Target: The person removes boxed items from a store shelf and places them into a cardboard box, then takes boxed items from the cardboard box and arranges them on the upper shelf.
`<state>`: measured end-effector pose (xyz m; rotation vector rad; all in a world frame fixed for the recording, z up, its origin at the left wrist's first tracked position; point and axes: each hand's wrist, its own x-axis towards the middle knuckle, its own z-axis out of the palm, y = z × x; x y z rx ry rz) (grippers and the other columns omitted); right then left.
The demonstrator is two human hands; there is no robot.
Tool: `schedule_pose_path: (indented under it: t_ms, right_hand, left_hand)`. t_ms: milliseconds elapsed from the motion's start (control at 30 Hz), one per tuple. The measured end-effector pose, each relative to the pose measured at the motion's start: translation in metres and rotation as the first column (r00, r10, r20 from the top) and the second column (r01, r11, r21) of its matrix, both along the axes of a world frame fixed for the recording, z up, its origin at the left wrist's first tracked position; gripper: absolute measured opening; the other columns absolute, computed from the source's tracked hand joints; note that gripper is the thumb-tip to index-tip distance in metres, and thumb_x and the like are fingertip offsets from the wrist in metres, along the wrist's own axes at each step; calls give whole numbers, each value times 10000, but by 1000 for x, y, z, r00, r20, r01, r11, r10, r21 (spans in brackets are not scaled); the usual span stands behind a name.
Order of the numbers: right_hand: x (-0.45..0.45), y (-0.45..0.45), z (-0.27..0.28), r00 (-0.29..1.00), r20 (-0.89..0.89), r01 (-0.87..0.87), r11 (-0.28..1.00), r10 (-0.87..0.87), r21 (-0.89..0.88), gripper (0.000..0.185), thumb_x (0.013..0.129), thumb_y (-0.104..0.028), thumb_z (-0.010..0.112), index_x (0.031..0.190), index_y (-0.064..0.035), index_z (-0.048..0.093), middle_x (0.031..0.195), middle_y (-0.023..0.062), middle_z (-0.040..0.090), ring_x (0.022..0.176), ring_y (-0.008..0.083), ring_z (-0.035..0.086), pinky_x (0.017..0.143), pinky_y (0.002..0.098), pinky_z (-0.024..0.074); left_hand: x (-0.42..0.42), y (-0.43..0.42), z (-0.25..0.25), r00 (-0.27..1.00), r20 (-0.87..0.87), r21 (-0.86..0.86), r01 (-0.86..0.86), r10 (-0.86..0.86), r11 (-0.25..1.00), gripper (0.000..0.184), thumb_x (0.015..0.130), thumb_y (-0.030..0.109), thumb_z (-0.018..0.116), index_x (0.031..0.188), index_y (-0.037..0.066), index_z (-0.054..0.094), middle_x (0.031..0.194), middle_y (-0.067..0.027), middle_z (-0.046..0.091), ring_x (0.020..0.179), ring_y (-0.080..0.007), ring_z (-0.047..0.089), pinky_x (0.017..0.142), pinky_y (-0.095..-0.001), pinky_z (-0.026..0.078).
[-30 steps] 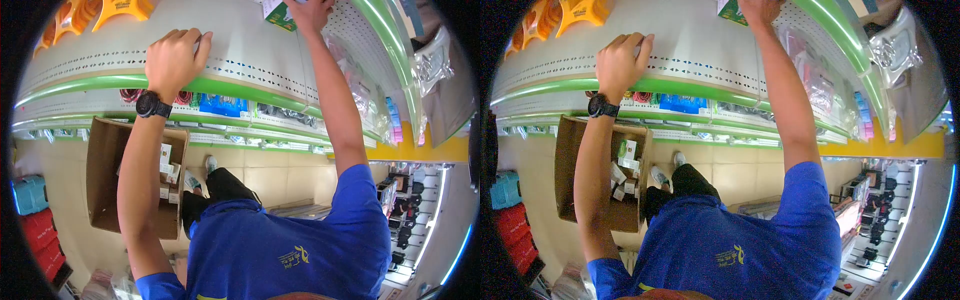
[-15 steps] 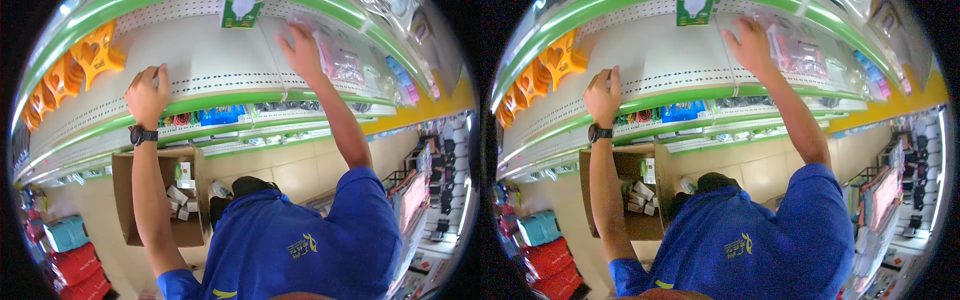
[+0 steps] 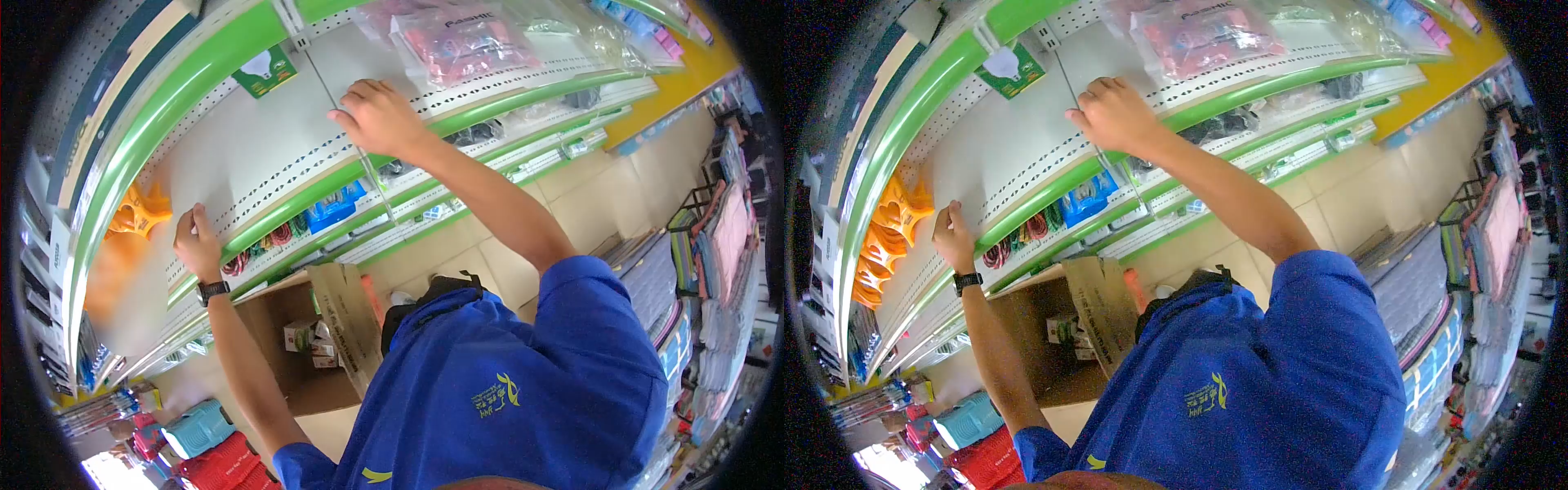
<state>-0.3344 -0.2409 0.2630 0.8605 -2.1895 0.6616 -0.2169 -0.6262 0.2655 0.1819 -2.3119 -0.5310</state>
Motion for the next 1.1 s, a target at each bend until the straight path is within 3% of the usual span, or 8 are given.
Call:
schedule_pose_path:
  t_ms: [100, 367, 600, 700, 1100]
  right_hand:
    - [4, 1, 3, 995, 52, 79, 997, -79, 19, 304, 911, -299, 660, 822, -9, 684, 911, 160, 686, 950, 334, 655, 876, 444, 503]
    - [6, 4, 1, 993, 110, 47, 999, -45, -7, 302, 908, -290, 635, 828, -8, 707, 878, 166, 700, 917, 340, 667, 866, 448, 500]
    - [6, 6, 1, 996, 83, 46, 999, -43, -29, 279, 888, -265, 640, 801, -15, 726, 816, 166, 697, 844, 321, 665, 819, 427, 495]
    - [7, 5, 0, 994, 80, 71, 997, -72, 20, 268, 882, -257, 645, 785, -21, 727, 797, 153, 697, 814, 305, 662, 790, 407, 488]
    - [4, 2, -4, 988, 143, 52, 998, -58, 45, 284, 892, -266, 626, 747, -44, 726, 771, 135, 705, 799, 280, 670, 792, 395, 474]
  left_hand:
    - [-2, -3, -2, 1000, 25, 16, 17, -17, 1000, 304, 955, 275, 647, 982, -10, 750, 903, -158, 752, 840, -277, 729, 778, -375, 552]
    - [-9, -20, -9, 997, 76, 48, -4, 0, 999, 362, 963, 304, 645, 1004, -41, 746, 943, -150, 760, 902, -246, 726, 850, -356, 543]
    - [-10, -17, 0, 979, 173, 110, -126, 106, 986, 490, 972, 423, 617, 1025, -47, 744, 942, -150, 760, 873, -230, 711, 803, -351, 537]
    - [-9, -10, 3, 993, 96, 137, -79, 66, 987, 520, 979, 447, 595, 1030, -48, 745, 942, -158, 759, 868, -235, 707, 802, -352, 534]
    - [-15, -30, -8, 986, 80, 6, -148, 147, 989, 481, 991, 419, 587, 997, -32, 755, 922, -128, 767, 842, -219, 723, 754, -343, 543]
